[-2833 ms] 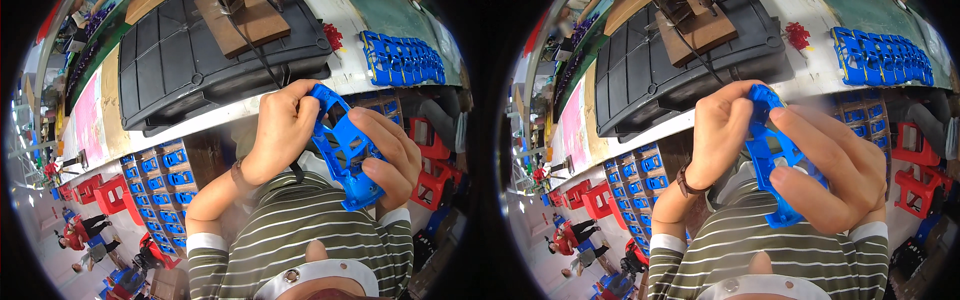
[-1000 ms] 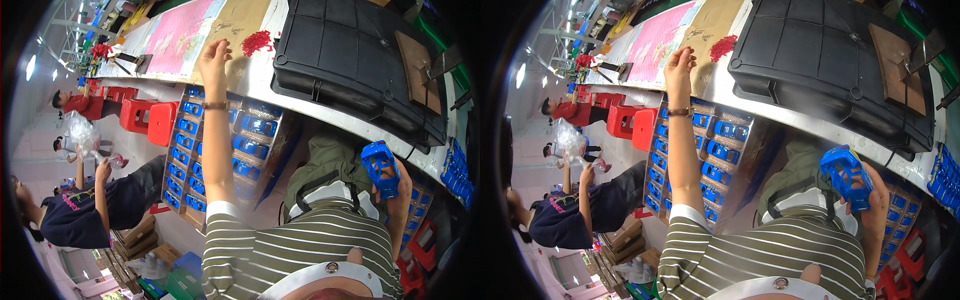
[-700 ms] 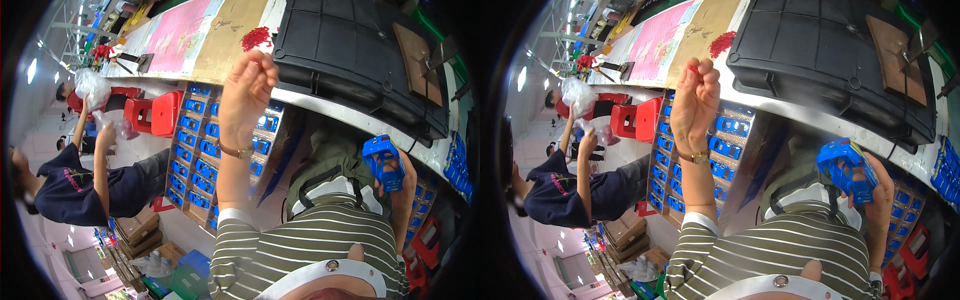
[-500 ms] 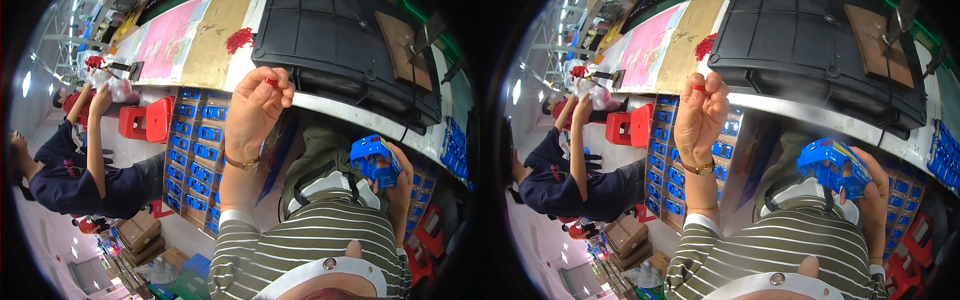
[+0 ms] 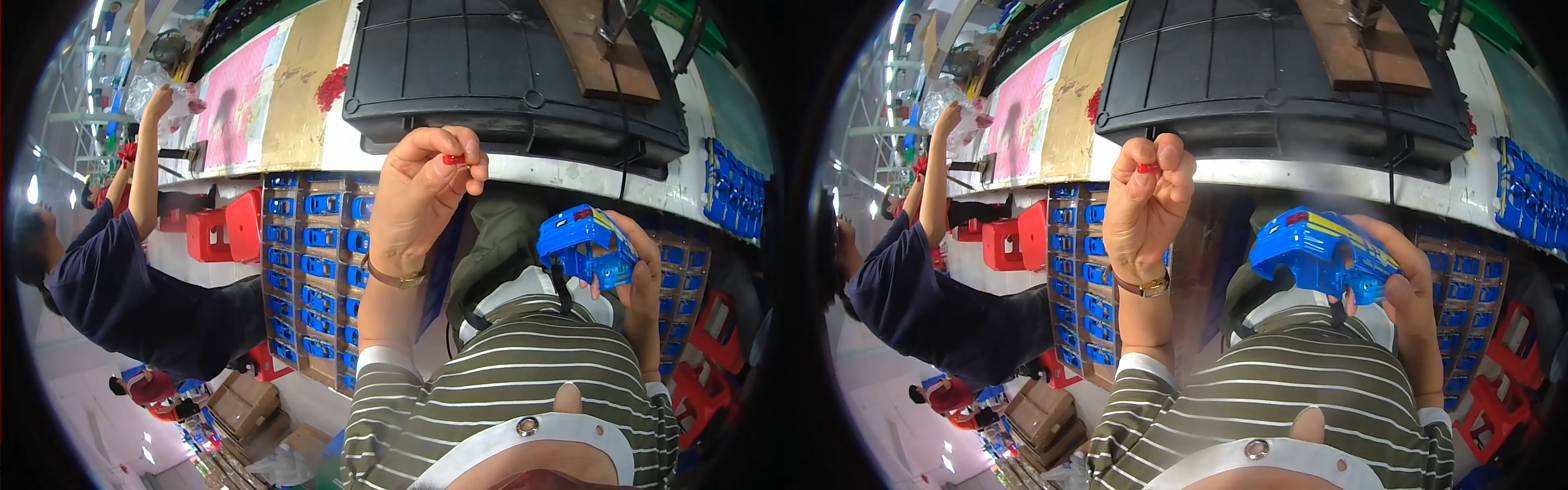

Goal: Assembling small plastic toy cars by fitting parts together and using a vertical press machine to secure components.

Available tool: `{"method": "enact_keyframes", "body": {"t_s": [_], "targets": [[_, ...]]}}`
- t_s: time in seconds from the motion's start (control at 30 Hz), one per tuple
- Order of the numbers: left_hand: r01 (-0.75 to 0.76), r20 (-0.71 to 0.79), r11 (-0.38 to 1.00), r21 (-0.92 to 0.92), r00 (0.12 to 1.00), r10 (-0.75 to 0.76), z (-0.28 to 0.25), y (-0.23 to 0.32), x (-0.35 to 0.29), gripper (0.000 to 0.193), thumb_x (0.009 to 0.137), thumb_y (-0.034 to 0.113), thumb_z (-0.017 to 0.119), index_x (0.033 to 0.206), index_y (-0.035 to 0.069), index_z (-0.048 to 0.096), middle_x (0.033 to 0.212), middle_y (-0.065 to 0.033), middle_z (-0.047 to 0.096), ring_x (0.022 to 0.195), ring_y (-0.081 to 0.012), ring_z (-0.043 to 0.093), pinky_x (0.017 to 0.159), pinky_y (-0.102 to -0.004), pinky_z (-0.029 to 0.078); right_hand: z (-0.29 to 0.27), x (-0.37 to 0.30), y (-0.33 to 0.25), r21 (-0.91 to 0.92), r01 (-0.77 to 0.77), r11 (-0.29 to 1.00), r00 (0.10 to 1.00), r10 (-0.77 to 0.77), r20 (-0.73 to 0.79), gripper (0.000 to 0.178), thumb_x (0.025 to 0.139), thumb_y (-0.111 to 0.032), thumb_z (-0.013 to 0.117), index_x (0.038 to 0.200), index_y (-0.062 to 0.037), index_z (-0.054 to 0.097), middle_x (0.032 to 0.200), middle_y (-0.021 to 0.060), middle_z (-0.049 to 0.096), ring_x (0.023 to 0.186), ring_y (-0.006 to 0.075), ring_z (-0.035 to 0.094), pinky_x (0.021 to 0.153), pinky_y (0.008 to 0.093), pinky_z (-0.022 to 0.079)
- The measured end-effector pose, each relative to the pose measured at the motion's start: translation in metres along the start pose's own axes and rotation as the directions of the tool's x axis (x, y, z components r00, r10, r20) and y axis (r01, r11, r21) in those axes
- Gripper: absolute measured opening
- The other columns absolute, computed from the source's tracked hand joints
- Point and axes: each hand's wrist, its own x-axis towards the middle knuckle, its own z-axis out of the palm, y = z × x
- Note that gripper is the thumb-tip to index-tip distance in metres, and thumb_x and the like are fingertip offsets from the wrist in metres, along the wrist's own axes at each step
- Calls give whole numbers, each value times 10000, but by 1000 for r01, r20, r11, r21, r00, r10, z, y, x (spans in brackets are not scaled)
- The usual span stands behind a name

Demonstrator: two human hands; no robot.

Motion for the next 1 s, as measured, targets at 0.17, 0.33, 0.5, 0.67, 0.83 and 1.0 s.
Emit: {"method": "enact_keyframes", "body": {"t_s": [0.17,0.33,0.5,0.67,0.83,1.0], "targets": [[23,-14,999,35,1000,-23,8,-14,0,97,857,63,603,946,42,569,935,-122,567,822,-214,600,685,-284,519,-3,0,0,24,6,1000,1000,-6,16,738,845,-482,537,1254,117,400,1015,215,605,680,175,650,597,249,539],[-44,6,981,187,999,43,15,-24,-5,105,837,59,624,912,12,568,928,-125,561,810,-216,594,681,-303,510,-7,-1,0,48,-9,999,1000,8,24,782,807,-493,604,1250,118,404,1005,202,605,667,158,633,609,240,520],[-374,62,726,577,906,418,39,-39,-12,64,832,19,606,884,-3,577,920,-105,509,842,-239,582,686,-336,526,-15,-10,13,160,99,982,994,-90,-59,754,820,-448,600,1290,90,360,1111,231,543,755,203,641,654,292,538],[-580,384,334,743,779,496,40,-54,-17,341,641,-196,619,904,17,580,880,-119,535,812,-305,620,647,-333,521,-39,-19,4,-153,350,924,915,-372,-158,736,828,-396,608,1313,65,301,1236,234,451,985,277,594,741,355,548],[-552,276,341,761,751,600,30,-72,-26,239,729,-149,605,908,2,558,871,-140,541,792,-311,626,655,-342,547,-39,4,-50,-879,354,319,753,-655,66,592,774,-203,650,1271,15,412,1249,229,464,1115,334,513,902,403,451],[-539,305,119,834,630,714,29,-72,-29,92,867,-14,547,938,28,506,896,-128,513,788,-274,607,579,-313,554,18,72,-55,-946,321,-40,778,-558,288,647,624,-114,746,1225,-120,508,1196,95,509,998,275,545,809,372,444]]}}
